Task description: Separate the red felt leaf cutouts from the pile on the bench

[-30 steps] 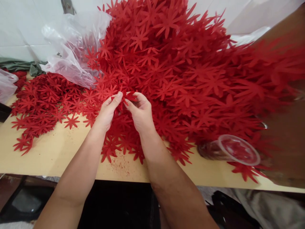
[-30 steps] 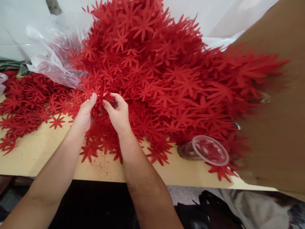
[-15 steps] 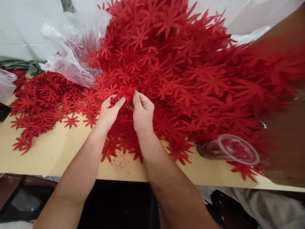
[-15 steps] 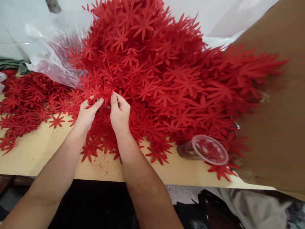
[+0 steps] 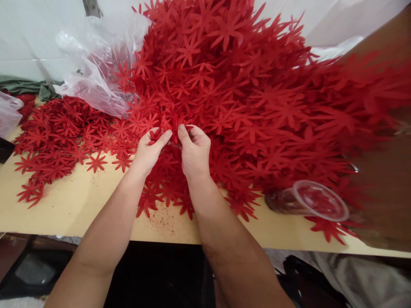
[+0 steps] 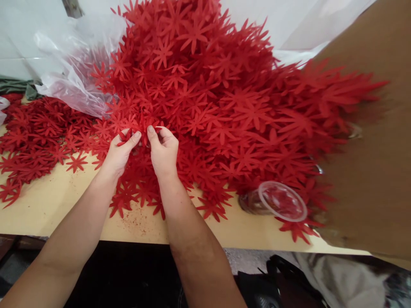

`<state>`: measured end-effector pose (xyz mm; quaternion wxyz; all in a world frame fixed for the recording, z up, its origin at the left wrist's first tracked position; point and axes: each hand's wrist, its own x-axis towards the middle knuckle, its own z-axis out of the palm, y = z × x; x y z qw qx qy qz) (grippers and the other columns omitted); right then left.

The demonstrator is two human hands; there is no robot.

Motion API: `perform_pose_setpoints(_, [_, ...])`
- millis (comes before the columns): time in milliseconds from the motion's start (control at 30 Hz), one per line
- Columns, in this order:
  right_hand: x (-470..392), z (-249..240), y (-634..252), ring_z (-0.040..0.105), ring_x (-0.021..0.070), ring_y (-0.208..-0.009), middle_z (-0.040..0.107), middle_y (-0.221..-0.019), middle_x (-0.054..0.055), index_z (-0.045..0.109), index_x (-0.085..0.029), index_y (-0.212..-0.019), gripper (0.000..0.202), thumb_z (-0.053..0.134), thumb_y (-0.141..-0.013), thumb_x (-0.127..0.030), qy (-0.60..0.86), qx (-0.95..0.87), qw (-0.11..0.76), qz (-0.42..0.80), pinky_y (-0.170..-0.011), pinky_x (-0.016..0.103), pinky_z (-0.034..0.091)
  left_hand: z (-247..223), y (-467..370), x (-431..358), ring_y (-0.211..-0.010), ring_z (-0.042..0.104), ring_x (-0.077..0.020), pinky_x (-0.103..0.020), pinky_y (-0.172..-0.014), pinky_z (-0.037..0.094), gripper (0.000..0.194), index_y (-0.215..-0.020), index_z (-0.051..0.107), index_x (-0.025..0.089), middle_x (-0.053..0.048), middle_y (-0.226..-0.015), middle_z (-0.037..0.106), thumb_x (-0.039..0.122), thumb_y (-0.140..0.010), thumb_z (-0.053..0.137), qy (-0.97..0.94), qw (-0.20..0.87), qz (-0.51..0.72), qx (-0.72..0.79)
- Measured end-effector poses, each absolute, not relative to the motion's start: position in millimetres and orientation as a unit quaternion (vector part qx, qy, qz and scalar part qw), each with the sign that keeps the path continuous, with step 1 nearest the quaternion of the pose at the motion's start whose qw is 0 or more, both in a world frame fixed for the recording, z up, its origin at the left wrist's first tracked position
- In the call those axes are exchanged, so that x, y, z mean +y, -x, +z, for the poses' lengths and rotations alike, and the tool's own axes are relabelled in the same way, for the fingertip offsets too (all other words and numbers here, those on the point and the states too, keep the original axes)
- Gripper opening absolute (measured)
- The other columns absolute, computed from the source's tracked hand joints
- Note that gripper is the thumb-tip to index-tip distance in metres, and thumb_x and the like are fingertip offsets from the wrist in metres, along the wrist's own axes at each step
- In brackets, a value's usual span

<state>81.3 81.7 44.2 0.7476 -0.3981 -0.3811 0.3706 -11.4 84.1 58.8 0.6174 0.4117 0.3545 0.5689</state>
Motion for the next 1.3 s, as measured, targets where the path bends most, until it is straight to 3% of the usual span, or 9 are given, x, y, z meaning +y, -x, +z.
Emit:
perform_pose_setpoints(67, [82.4,43.6,-82.1,0.039,0.0022,-0.047,0.043,-0.051,-0.009,0.055,-0.018,-0.061,0.030,0.070,-0.064,-0.044,0.403,-0.372,0.753,0.362,-0.049,0.017,0.040,59.2,10.4,82.8,-0.057,0.047,-0.0028,-0.019,-0.067,0.041,0.020,-0.066,0.052,0.016,0.007,-0.061,0.052,0.024,-0.067,0.071,-0.418,0.620,0.565,0.348])
perform_pose_setpoints(167, [82.1,43.1,-81.5,0.052,0.0050,-0.059,0.055,-0.062,-0.006,0.061,-0.019,-0.071,0.025,0.067,-0.067,-0.043,0.412,-0.368,0.757,0.350,-0.066,0.023,0.050,59.3,9.1,81.7,-0.058,0.047,-0.0025,-0.019,-0.069,0.042,0.019,-0.067,0.052,0.016,0.008,-0.061,0.050,0.024,-0.070,0.069,-0.412,0.620,0.569,0.350])
perform_pose_setpoints(300, [82.2,40.7,-81.6,0.061,0.0103,-0.076,0.063,-0.074,-0.002,0.064,-0.019,-0.078,0.029,0.059,-0.074,-0.048,0.422,-0.389,0.754,0.321,-0.083,0.032,0.052,58.8,8.4,82.1,-0.058,0.047,-0.0021,-0.018,-0.067,0.042,0.018,-0.069,0.053,0.016,0.008,-0.062,0.051,0.025,-0.071,0.069,-0.401,0.612,0.585,0.351])
perform_pose_setpoints(533, [94.0,29.8,-95.6,0.052,0.0072,-0.057,0.054,-0.070,-0.004,0.054,-0.022,-0.081,0.032,0.054,-0.076,-0.054,0.418,-0.357,0.770,0.324,-0.055,0.025,0.049,58.6,19.9,92.4,-0.049,0.047,-0.0033,-0.017,-0.050,0.037,0.024,-0.073,0.052,0.018,0.007,-0.056,0.051,0.035,-0.071,0.068,-0.343,0.594,0.612,0.393])
perform_pose_setpoints(767, [87.9,39.8,-85.4,0.038,0.0028,-0.043,0.045,-0.056,-0.009,0.046,-0.021,-0.068,0.037,0.069,-0.063,-0.050,0.427,-0.357,0.762,0.332,-0.040,0.018,0.033,55.5,17.1,90.7,-0.063,0.054,-0.0048,-0.019,-0.065,0.044,0.006,-0.075,0.062,0.018,0.004,-0.073,0.063,0.012,-0.074,0.061,-0.417,0.560,0.611,0.372])
perform_pose_setpoints(900, [84.3,41.4,-86.1,0.032,0.0032,-0.042,0.038,-0.047,-0.010,0.039,-0.021,-0.059,0.043,0.063,-0.068,-0.055,0.448,-0.389,0.737,0.324,-0.041,0.020,0.028,52.7,14.6,88.8,-0.064,0.055,-0.0059,-0.020,-0.067,0.044,0.011,-0.074,0.065,0.019,0.003,-0.074,0.065,0.011,-0.075,0.058,-0.463,0.562,0.588,0.354])
perform_pose_setpoints(1067, [83.3,41.2,-87.4,0.032,0.0040,-0.046,0.036,-0.049,-0.009,0.038,-0.020,-0.057,0.046,0.059,-0.070,-0.059,0.471,-0.410,0.730,0.278,-0.046,0.021,0.031,56.4,10.0,83.5,-0.072,0.058,-0.0075,-0.022,-0.077,0.045,0.012,-0.077,0.064,0.019,0.002,-0.076,0.065,0.030,-0.073,0.066,-0.453,0.591,0.577,0.335])
perform_pose_setpoints(1167, [81.9,42.5,-84.4,0.038,0.0048,-0.053,0.042,-0.057,-0.007,0.043,-0.020,-0.062,0.043,0.056,-0.071,-0.060,0.463,-0.438,0.728,0.252,-0.054,0.021,0.037,57.3,8.0,82.4,-0.072,0.058,-0.0077,-0.023,-0.078,0.044,0.017,-0.073,0.061,0.017,0.003,-0.072,0.063,0.025,-0.064,0.074,-0.467,0.606,0.553,0.332])
perform_pose_setpoints(1300, [81.3,41.4,-83.3,0.046,0.0061,-0.060,0.049,-0.065,-0.005,0.052,-0.021,-0.074,0.036,0.056,-0.074,-0.056,0.446,-0.467,0.710,0.281,-0.062,0.022,0.043,52.9,9.4,87.3,-0.069,0.055,-0.0060,-0.022,-0.077,0.043,0.008,-0.069,0.061,0.017,0.005,-0.069,0.062,0.016,-0.066,0.068,-0.440,0.578,0.584,0.362])
